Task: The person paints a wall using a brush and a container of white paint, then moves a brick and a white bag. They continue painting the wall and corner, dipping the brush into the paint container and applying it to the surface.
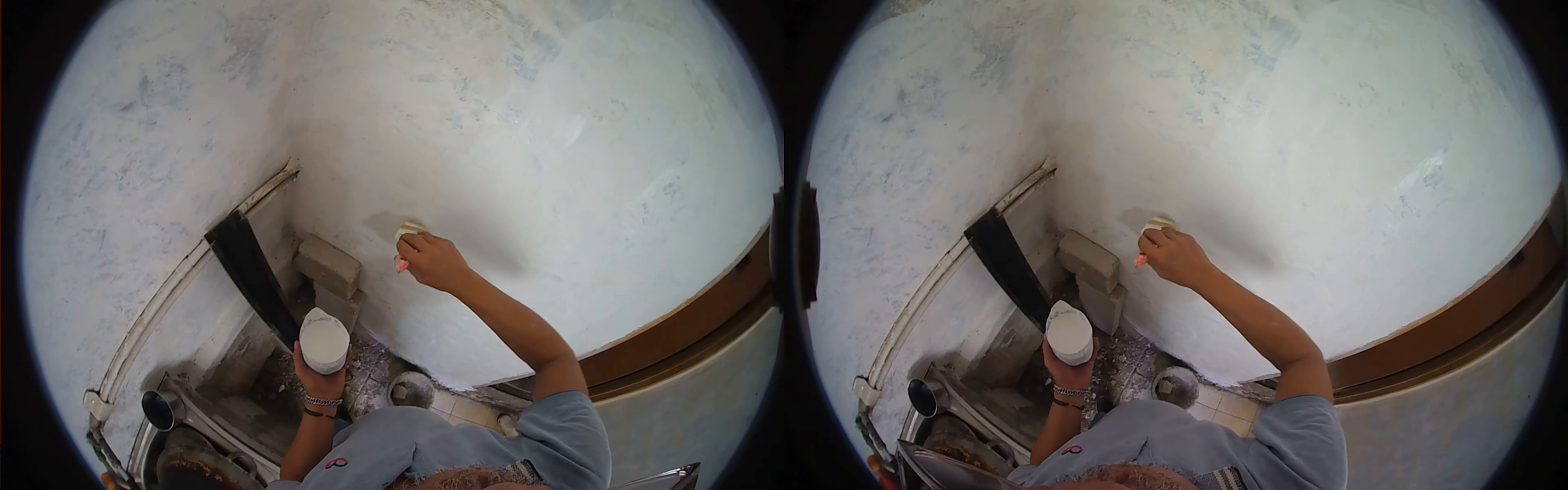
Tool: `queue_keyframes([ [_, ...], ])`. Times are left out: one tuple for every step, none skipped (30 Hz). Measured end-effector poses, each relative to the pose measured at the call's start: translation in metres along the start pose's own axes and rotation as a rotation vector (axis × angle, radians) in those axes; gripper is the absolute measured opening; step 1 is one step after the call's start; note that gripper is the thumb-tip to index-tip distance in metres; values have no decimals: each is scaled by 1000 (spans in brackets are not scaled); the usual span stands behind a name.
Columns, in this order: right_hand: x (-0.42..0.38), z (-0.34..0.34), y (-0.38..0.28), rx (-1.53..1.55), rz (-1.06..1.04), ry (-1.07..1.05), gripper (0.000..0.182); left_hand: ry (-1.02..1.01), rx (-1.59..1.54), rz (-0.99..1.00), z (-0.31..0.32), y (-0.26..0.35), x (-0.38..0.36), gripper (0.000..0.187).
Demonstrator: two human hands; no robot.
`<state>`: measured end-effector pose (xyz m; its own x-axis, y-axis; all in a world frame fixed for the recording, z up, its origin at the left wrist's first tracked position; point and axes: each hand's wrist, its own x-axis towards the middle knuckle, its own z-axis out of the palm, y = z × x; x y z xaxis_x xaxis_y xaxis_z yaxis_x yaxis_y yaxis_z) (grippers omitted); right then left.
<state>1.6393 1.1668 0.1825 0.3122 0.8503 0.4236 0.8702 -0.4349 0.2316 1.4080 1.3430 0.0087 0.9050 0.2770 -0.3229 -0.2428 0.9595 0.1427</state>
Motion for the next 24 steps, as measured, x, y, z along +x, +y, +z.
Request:
queue_keyframes([
  [0, 9, -5, 32, 20, -13, 17, 5, 3, 3, -5, 0, 0, 53],
  [2, 12, 0, 42, 49, -4, 16, -1, 6, 14, -9, 0, -1, 53],
  [12, 4, 11, 53, 80, 4, 15, -6, 10, 24, -12, 0, 0, 53],
  [24, -8, 23, 63, 114, 11, 15, -10, 15, 31, -12, 1, -1, 53],
  [39, -27, 33, 50, 130, 94, 17, 6, 13, 39, -10, 1, -4, 53],
  [57, -53, 41, -1, 107, 214, 20, 13, -3, 43, -8, 2, -5, 53],
  [75, -83, 48, -46, 90, 339, 23, 22, -21, 45, -8, 2, -7, 53],
  [91, -115, 46, -107, 77, 431, 21, 32, -38, 45, -9, 2, -10, 53],
  [104, -142, 37, -57, 119, 509, 21, 33, -32, 49, -10, 3, -13, 53],
  [114, -158, 35, -142, 51, 592, 18, 29, -28, 55, -9, 5, -15, 53],
  [117, -164, 32, -220, 9, 630, 20, 22, -24, 61, -9, 6, -16, 53],
  [118, -165, 30, -298, -32, 668, 22, 22, -24, 68, -11, 6, -17, 53],
  [115, -152, 36, -308, -50, 635, 24, 22, -23, 74, -15, 6, -17, 53],
  [108, -129, 44, -319, -68, 602, 26, 20, -21, 80, -17, 7, -17, 53],
  [96, -109, 36, -345, -110, 482, 28, 26, -34, 80, -18, 8, -18, 53],
  [83, -78, 33, -302, -130, 408, 24, 30, -48, 80, -17, 10, -19, 53],
  [66, -45, 24, -268, -155, 349, 23, 34, -63, 80, -16, 11, -20, 53],
  [48, -13, 10, -210, -137, 290, 28, 33, -66, 81, -16, 13, -20, 52],
  [31, 17, -2, -153, -134, 215, 25, 32, -68, 82, -17, 15, -19, 52],
  [13, 45, -13, -96, -129, 139, 21, 31, -70, 81, -18, 17, -19, 52],
  [-3, 71, -23, 12, -67, -3, 18, 84, -66, 99, -22, 18, -20, 54],
  [-19, 97, -30, 112, -6, -138, 14, 127, -64, 119, -26, 18, -22, 56],
  [-33, 127, -32, 134, 73, -296, 9, 149, -65, 142, -28, 18, -17, 58],
  [-50, 151, -30, 326, 16, -200, 8, 88, -148, 99, -31, 19, -18, 58],
])
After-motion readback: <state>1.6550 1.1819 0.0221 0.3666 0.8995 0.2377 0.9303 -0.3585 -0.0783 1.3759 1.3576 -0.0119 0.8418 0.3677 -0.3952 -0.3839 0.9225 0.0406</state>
